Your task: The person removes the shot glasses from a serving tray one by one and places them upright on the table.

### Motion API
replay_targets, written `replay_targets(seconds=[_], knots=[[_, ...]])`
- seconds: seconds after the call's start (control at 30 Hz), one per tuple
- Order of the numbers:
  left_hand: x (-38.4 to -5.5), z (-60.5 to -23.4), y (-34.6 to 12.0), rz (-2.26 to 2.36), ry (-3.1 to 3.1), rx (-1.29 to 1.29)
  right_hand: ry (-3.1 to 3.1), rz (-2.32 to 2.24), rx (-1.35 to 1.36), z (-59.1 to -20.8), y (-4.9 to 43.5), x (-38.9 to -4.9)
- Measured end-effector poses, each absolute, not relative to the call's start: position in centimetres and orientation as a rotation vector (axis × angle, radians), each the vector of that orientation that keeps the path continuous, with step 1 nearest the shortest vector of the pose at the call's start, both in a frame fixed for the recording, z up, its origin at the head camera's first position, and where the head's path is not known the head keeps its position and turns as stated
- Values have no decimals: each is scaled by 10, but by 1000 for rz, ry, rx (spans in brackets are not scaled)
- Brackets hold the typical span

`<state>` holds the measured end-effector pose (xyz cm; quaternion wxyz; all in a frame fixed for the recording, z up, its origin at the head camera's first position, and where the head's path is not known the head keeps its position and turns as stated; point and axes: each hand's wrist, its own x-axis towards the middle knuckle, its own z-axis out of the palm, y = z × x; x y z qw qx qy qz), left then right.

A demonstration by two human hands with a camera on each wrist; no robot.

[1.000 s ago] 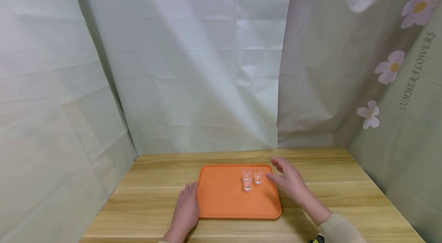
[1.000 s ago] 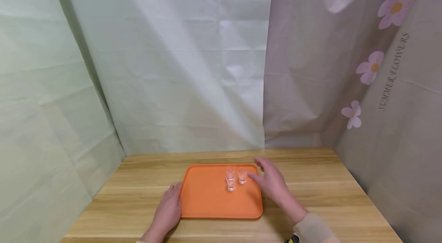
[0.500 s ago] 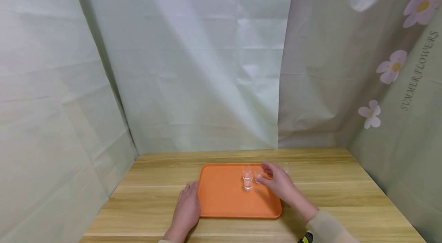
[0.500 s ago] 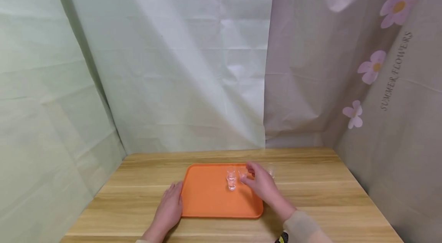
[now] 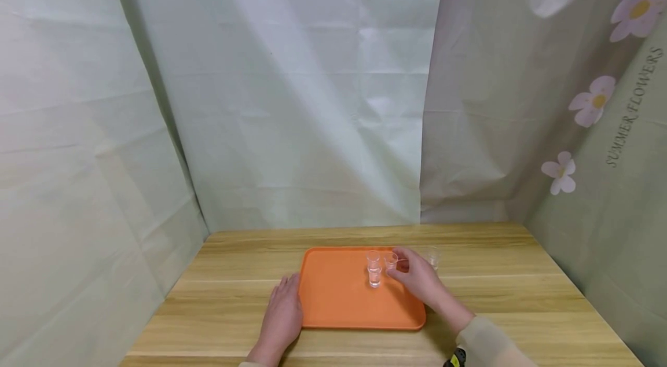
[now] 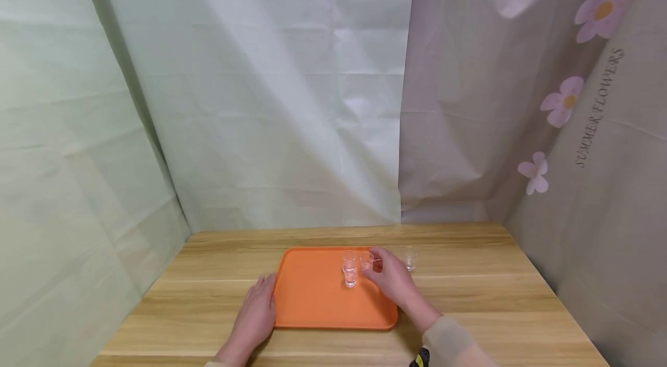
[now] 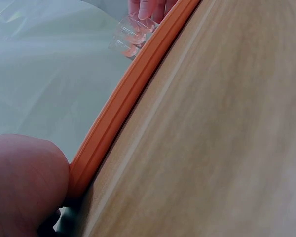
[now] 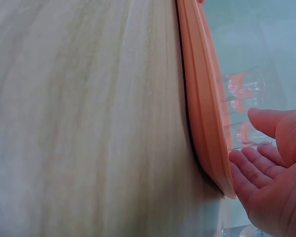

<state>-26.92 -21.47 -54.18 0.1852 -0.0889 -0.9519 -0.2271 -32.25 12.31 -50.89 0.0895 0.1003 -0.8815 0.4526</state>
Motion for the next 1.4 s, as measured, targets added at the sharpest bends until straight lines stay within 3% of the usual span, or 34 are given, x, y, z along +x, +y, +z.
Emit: replay_targets(seconds=[1.4], knots=[[-268,-542,-215,-671,-2660,-252,-2576,1338,249,-512,125,-319]])
